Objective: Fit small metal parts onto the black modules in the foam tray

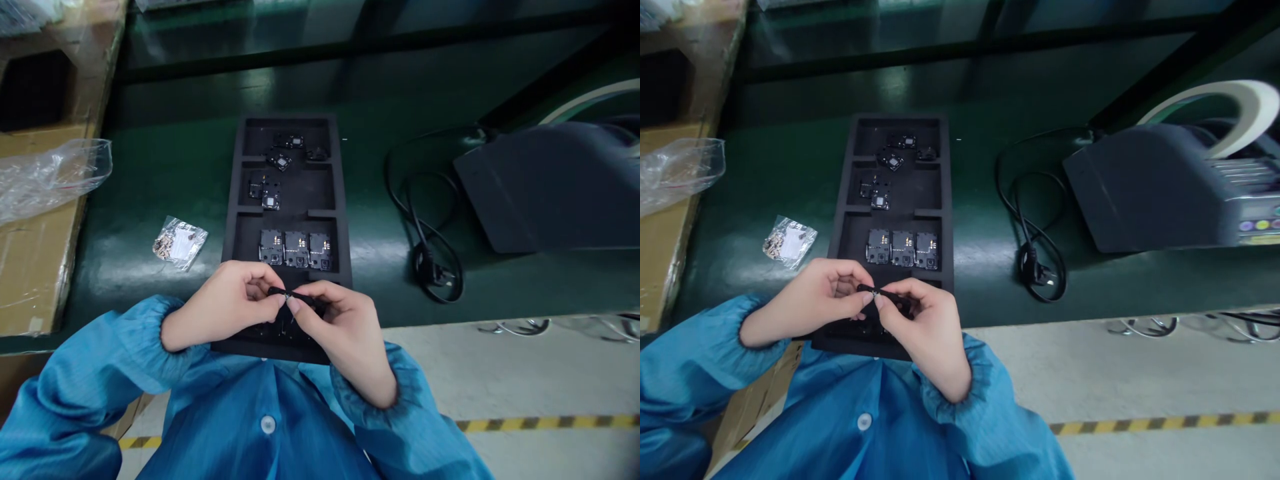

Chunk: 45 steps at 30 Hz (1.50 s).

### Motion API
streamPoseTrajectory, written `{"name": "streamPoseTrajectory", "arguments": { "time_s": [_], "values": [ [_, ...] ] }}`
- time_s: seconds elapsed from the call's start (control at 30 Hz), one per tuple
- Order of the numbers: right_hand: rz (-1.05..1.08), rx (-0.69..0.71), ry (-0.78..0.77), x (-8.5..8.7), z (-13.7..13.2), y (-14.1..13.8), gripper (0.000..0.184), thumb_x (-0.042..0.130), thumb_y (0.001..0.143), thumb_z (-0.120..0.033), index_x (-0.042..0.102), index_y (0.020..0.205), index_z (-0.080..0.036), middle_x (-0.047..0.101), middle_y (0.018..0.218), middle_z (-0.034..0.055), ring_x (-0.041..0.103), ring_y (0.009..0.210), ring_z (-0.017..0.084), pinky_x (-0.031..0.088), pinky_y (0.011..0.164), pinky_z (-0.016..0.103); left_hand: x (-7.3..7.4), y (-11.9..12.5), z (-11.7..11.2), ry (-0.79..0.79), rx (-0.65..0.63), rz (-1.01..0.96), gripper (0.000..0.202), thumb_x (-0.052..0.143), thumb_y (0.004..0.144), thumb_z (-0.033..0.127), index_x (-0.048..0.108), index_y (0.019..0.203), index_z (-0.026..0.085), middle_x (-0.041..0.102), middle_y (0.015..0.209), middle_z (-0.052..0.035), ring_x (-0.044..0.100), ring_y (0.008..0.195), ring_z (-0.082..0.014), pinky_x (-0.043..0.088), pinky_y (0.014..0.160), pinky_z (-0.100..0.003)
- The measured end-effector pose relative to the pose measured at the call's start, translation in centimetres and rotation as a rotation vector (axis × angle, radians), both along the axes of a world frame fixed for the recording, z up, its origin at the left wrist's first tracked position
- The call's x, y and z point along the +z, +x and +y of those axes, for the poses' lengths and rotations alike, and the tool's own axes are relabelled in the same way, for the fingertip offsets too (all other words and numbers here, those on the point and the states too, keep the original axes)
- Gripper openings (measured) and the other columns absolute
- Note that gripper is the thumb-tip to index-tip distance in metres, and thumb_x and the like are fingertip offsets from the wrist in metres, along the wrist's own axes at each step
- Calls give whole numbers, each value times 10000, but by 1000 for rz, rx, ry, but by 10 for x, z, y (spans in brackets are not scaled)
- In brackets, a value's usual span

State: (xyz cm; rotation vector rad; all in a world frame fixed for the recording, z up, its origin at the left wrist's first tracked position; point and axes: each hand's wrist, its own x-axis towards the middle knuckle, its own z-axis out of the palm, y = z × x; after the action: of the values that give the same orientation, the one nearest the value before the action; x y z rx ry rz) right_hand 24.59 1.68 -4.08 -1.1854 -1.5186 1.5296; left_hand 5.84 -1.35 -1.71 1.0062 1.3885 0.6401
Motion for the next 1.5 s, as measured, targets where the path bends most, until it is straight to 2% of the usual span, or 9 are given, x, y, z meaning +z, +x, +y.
{"name": "streamPoseTrajectory", "arguments": {
  "time_s": [0.3,0.53,0.77,0.93,1.13,1.33,1.5],
  "values": [
    [-37,-11,45,-3,-1,0,39,721,774,-217,758,777,-204,721,712,-13,664,602,158,515,535,191,1,8,2,29,-2,78,64,670,798,228,656,807,166,678,658,10,700,642,-152,523,563,-228],
    [-21,34,6,-2,1,3,54,729,785,-227,774,808,-207,731,735,-8,659,589,154,515,523,188,2,6,3,-30,3,18,40,659,790,198,647,804,162,667,635,16,692,627,-140,510,566,-216],
    [10,21,7,-1,-1,1,54,721,786,-201,769,809,-212,727,735,-12,670,616,157,530,554,188,3,5,2,6,13,31,54,670,781,208,641,797,166,661,648,16,679,624,-136,510,566,-222],
    [11,17,-17,-1,-1,2,35,732,808,-228,763,806,-213,720,729,-10,643,587,154,508,520,194,3,7,1,43,14,83,49,652,797,220,644,807,173,660,648,17,684,628,-148,508,566,-233],
    [-3,13,7,1,-1,0,53,720,810,-239,760,796,-206,710,713,0,648,611,182,511,548,240,5,8,0,74,6,89,51,638,813,224,644,801,175,658,645,18,670,620,-142,502,572,-236],
    [3,16,-2,0,-1,0,58,717,807,-236,760,788,-202,703,698,6,650,620,199,516,557,262,5,8,1,70,19,83,47,649,809,206,643,780,170,647,636,22,607,580,-109,452,538,-211],
    [26,-41,2,-4,0,0,64,733,827,-258,758,814,-201,715,739,10,644,635,187,503,564,245,3,3,1,26,-9,-3,110,660,857,259,656,912,164,667,664,20,667,630,-127,524,607,-228]
  ]
}}
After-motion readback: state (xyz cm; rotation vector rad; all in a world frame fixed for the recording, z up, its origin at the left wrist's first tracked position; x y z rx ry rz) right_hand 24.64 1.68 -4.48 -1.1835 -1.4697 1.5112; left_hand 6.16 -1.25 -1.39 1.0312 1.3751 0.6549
